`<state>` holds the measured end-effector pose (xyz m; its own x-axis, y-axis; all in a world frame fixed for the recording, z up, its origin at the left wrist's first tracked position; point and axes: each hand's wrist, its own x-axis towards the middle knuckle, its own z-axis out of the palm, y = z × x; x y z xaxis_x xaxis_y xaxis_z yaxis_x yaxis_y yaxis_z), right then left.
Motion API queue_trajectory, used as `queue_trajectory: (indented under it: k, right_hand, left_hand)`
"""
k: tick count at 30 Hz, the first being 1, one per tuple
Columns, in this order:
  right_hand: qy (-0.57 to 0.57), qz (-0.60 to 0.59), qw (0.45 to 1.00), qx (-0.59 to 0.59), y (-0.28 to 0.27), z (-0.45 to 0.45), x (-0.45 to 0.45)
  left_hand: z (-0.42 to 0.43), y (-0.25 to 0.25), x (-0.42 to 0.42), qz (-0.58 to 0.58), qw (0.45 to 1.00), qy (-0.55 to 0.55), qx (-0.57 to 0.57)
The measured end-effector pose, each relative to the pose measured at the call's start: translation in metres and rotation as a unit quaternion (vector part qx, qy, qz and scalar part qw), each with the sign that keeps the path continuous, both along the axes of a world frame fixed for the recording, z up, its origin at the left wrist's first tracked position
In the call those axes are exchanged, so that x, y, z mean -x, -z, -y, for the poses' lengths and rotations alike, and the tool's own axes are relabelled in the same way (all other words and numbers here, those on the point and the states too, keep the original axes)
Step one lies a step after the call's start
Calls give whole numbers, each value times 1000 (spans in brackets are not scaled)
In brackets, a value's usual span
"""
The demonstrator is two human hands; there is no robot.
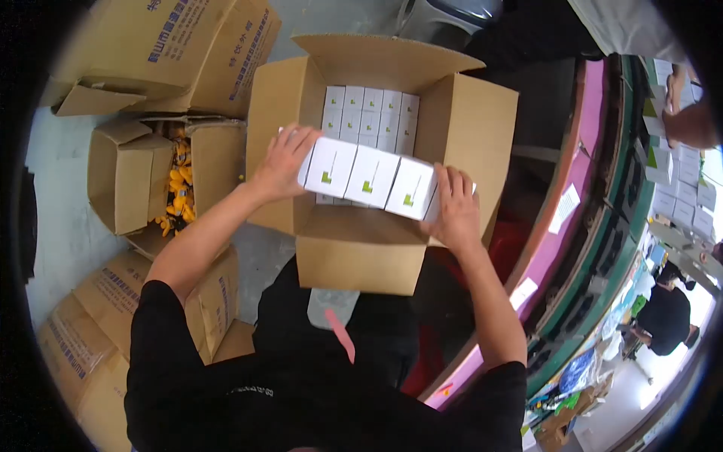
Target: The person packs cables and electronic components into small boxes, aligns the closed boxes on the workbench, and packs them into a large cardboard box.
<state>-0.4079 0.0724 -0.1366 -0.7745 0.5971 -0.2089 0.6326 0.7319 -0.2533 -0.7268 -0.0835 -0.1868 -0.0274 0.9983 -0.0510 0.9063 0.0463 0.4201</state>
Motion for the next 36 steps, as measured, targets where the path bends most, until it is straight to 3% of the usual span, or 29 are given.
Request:
queue_trajectory:
  k: [6,8,11,13,18,24,30,36]
  right_hand:
    - [-21,5,998,-58,61,-112,53]
    - [-18,22,997,-66,75,-131,70]
    - [-41,13,998,-53,93,-150,98]
    - [-64,31,992,-104,101,-160,110]
    - [-62,79,993,-58,92,-173,117]
    - [-42,8,999,-12,146,-169,95]
    - [-82,140,981,-106,188,-179,111]
    - [-60,116,988,-80,260,-193,126]
  left_hand:
    - [-97,90,35,0,996,-46,-73]
    - [-114,106,50,-1,997,-57,-46]
    - [-119,125,74,-15,991,-57,-118]
    - [-118,122,78,0,992,-68,-107]
    - [-123,108,74,-42,993,-100,-44]
    - [-131,111,72,-60,995,-71,-28]
    - [-141,178,66,-75,992,-97,4]
    - [-162,244,69,-70,990,-117,42]
